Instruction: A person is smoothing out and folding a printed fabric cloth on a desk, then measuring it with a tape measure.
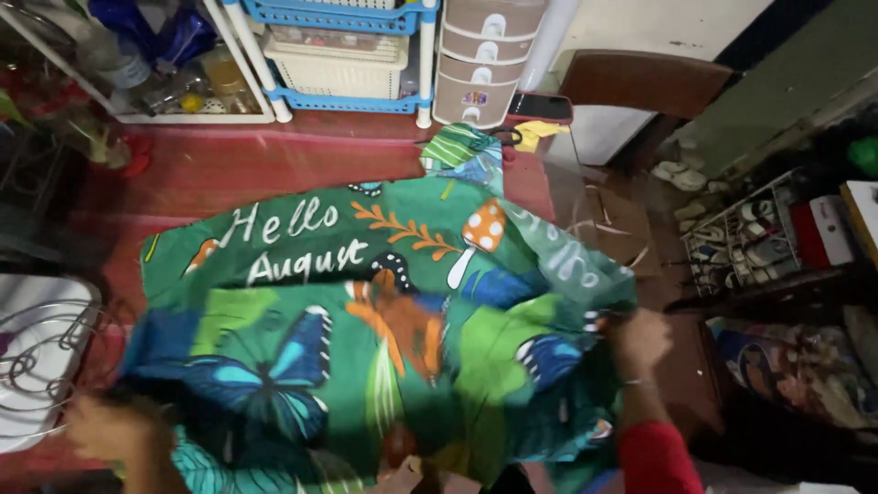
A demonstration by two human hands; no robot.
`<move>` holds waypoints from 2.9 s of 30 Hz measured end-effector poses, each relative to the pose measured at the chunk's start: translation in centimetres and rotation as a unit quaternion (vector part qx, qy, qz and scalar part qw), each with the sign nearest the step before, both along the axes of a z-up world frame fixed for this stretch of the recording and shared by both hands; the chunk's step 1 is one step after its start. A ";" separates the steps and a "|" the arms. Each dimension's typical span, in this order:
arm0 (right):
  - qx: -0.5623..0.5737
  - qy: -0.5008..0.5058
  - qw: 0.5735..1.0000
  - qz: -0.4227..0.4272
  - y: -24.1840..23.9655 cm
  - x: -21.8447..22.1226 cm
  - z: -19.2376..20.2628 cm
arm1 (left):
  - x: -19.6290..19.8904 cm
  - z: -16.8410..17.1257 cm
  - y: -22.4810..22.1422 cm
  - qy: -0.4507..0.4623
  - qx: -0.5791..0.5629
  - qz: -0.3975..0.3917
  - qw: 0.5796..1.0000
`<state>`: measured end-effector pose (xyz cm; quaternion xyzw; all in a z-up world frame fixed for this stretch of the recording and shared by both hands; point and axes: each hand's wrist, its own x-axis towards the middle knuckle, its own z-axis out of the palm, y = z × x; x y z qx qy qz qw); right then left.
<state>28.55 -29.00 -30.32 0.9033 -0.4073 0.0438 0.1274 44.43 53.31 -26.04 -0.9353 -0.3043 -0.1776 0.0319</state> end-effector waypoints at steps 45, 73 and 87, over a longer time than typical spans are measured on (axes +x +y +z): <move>0.373 -0.214 0.865 0.260 -6.8 10.2 4.7 | -6.9 -4.4 -24.0 -0.008 0.015 -0.191 0.982; 0.385 -0.097 0.866 0.305 3.0 23.2 4.6 | -5.2 -3.2 -25.1 0.119 -0.185 -0.056 0.974; 0.413 -0.394 0.661 0.486 10.5 26.5 18.1 | -4.6 -1.9 -25.4 0.173 -0.213 -0.045 0.961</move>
